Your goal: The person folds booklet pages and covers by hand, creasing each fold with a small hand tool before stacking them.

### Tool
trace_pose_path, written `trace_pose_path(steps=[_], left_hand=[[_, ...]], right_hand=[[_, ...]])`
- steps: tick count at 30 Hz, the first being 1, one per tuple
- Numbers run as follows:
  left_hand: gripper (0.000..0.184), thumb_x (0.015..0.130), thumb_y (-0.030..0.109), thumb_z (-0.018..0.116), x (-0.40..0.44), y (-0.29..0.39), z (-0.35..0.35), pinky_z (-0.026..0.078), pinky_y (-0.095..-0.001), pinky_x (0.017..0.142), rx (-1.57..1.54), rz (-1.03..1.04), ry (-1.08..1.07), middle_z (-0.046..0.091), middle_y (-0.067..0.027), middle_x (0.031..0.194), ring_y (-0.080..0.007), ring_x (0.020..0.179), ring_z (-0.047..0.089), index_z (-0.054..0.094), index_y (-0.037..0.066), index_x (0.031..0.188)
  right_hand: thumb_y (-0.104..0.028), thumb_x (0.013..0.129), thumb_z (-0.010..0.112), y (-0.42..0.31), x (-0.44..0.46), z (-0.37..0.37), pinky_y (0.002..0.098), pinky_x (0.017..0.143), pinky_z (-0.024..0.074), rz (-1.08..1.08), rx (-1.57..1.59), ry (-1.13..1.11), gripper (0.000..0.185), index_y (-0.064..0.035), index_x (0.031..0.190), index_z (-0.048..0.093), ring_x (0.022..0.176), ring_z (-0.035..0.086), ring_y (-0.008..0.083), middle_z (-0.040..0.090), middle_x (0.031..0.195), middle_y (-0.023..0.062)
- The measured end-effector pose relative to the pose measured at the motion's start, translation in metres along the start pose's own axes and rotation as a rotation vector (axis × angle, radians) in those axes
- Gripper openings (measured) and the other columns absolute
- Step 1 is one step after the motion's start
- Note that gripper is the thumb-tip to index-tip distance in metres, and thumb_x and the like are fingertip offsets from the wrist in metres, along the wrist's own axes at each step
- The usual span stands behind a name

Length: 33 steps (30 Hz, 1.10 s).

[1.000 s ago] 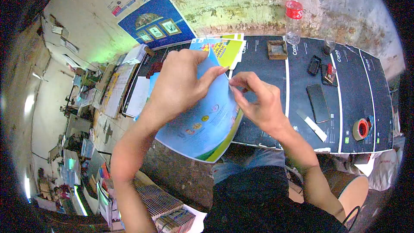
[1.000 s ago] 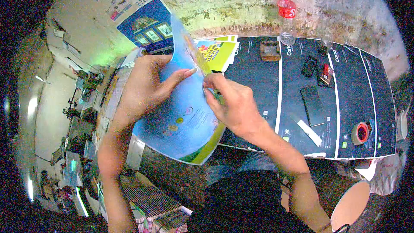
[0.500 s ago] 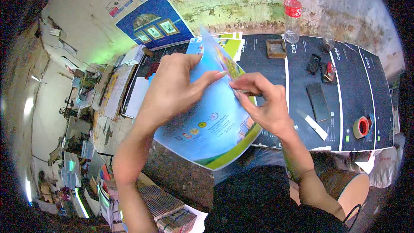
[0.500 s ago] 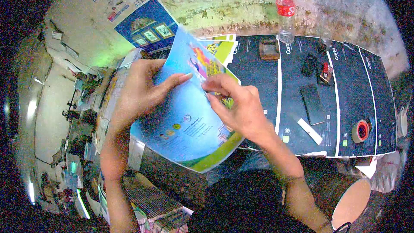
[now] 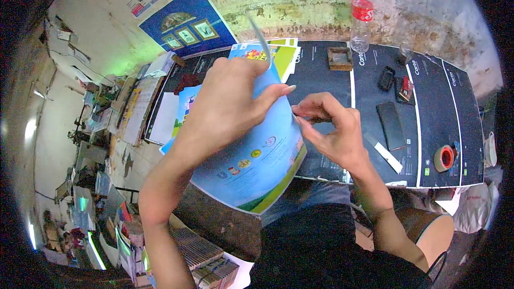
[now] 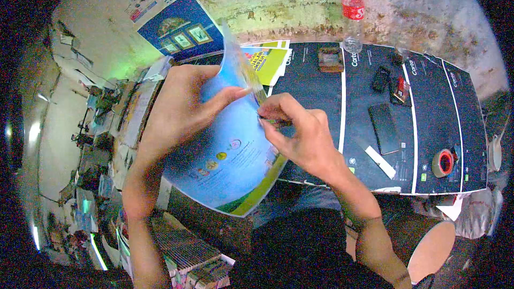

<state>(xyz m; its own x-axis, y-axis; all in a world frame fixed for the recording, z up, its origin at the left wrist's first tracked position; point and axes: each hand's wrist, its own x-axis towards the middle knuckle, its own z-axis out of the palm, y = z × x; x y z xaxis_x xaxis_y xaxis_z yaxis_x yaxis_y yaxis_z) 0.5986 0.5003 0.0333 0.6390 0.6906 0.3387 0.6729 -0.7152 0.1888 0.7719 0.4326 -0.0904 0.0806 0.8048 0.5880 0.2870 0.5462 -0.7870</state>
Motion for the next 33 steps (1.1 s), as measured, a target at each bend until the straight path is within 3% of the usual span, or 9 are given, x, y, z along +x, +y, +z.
trace_pose_path(steps=[5, 8, 16, 20, 21, 24, 25, 29, 33], left_hand=[[0.031, 0.084, 0.028, 0.077, 0.007, 0.004, -0.004, 0.045, -0.0375, 0.052, 0.056, 0.190, -0.019, 0.061, -0.0203, 0.063, -0.0171, 0.051, 0.057, 0.070, -0.002, 0.080], [0.028, 0.085, 0.026, 0.076, 0.013, 0.005, -0.004, 0.046, -0.0374, 0.053, -0.021, 0.130, -0.129, 0.063, -0.0192, 0.065, -0.0175, 0.052, 0.059, 0.072, -0.001, 0.084], [0.025, 0.086, 0.023, 0.075, 0.011, 0.002, 0.014, 0.051, -0.0333, 0.058, -0.111, 0.098, -0.067, 0.068, -0.0136, 0.068, -0.0119, 0.060, 0.063, 0.074, -0.001, 0.093], [0.019, 0.086, 0.017, 0.076, 0.010, -0.001, 0.006, 0.050, -0.0286, 0.060, -0.216, -0.062, -0.084, 0.071, -0.0051, 0.074, -0.0076, 0.064, 0.062, 0.075, 0.000, 0.093], [0.018, 0.085, 0.015, 0.077, 0.008, -0.001, 0.000, 0.050, -0.0265, 0.061, -0.274, -0.114, -0.091, 0.071, -0.0020, 0.077, -0.0067, 0.066, 0.061, 0.075, 0.000, 0.093], [0.017, 0.085, 0.014, 0.077, -0.006, 0.009, -0.009, 0.050, -0.0254, 0.062, -0.438, -0.047, 0.047, 0.071, -0.0019, 0.077, -0.0068, 0.067, 0.061, 0.074, -0.001, 0.092], [0.014, 0.083, 0.010, 0.078, -0.014, 0.008, -0.003, 0.049, -0.0252, 0.063, -0.512, -0.126, 0.099, 0.071, -0.0020, 0.077, -0.0068, 0.067, 0.061, 0.074, -0.001, 0.090], [0.010, 0.081, 0.006, 0.079, -0.034, 0.008, 0.007, 0.047, -0.0236, 0.063, -0.557, -0.131, 0.219, 0.070, -0.0010, 0.077, -0.0063, 0.066, 0.060, 0.073, 0.000, 0.086], [0.021, 0.074, 0.010, 0.085, -0.046, 0.001, 0.013, 0.034, -0.0312, 0.050, -0.304, -0.016, 0.291, 0.056, -0.0084, 0.059, -0.0129, 0.053, 0.043, 0.067, 0.001, 0.069]], right_hand=[[0.001, 0.082, 0.073, 0.003, 0.000, -0.002, 0.0317, 0.081, 0.0599, -0.002, 0.016, -0.003, 0.025, 0.0000, 0.103, 0.060, 0.092, 0.074, 0.0221, 0.073, 0.097, 0.0123], [0.001, 0.081, 0.073, 0.003, -0.001, -0.001, 0.0316, 0.081, 0.0599, 0.021, 0.040, 0.011, 0.026, 0.0000, 0.103, 0.059, 0.092, 0.074, 0.0216, 0.073, 0.096, 0.0124], [0.003, 0.080, 0.072, 0.014, -0.004, 0.020, 0.0302, 0.080, 0.0594, -0.005, 0.004, 0.224, 0.026, -0.0011, 0.102, 0.059, 0.090, 0.074, 0.0197, 0.073, 0.091, 0.0115], [-0.005, 0.076, 0.076, 0.029, -0.003, 0.014, 0.0312, 0.072, 0.0532, 0.013, 0.053, 0.183, 0.024, -0.0012, 0.094, 0.061, 0.081, 0.068, 0.0188, 0.068, 0.088, 0.0100], [-0.010, 0.074, 0.081, 0.027, -0.004, 0.015, 0.0320, 0.072, 0.0487, 0.068, 0.197, 0.208, 0.027, -0.0015, 0.091, 0.062, 0.081, 0.062, 0.0210, 0.064, 0.089, 0.0102], [-0.011, 0.072, 0.084, 0.013, -0.001, 0.005, 0.0334, 0.076, 0.0491, -0.088, 0.048, 0.224, 0.031, -0.0020, 0.091, 0.062, 0.085, 0.062, 0.0237, 0.063, 0.091, 0.0112], [-0.012, 0.071, 0.086, 0.006, -0.002, 0.002, 0.0349, 0.078, 0.0485, -0.127, -0.012, 0.226, 0.033, -0.0021, 0.091, 0.061, 0.088, 0.061, 0.0272, 0.061, 0.092, 0.0126], [-0.010, 0.072, 0.084, -0.011, -0.005, -0.007, 0.0372, 0.077, 0.0485, -0.162, -0.164, 0.162, 0.032, -0.0016, 0.090, 0.060, 0.088, 0.060, 0.0302, 0.061, 0.092, 0.0138], [-0.008, 0.074, 0.082, -0.022, -0.009, -0.010, 0.0379, 0.076, 0.0489, -0.157, -0.201, 0.072, 0.028, -0.0016, 0.090, 0.060, 0.086, 0.061, 0.0300, 0.061, 0.090, 0.0136]])
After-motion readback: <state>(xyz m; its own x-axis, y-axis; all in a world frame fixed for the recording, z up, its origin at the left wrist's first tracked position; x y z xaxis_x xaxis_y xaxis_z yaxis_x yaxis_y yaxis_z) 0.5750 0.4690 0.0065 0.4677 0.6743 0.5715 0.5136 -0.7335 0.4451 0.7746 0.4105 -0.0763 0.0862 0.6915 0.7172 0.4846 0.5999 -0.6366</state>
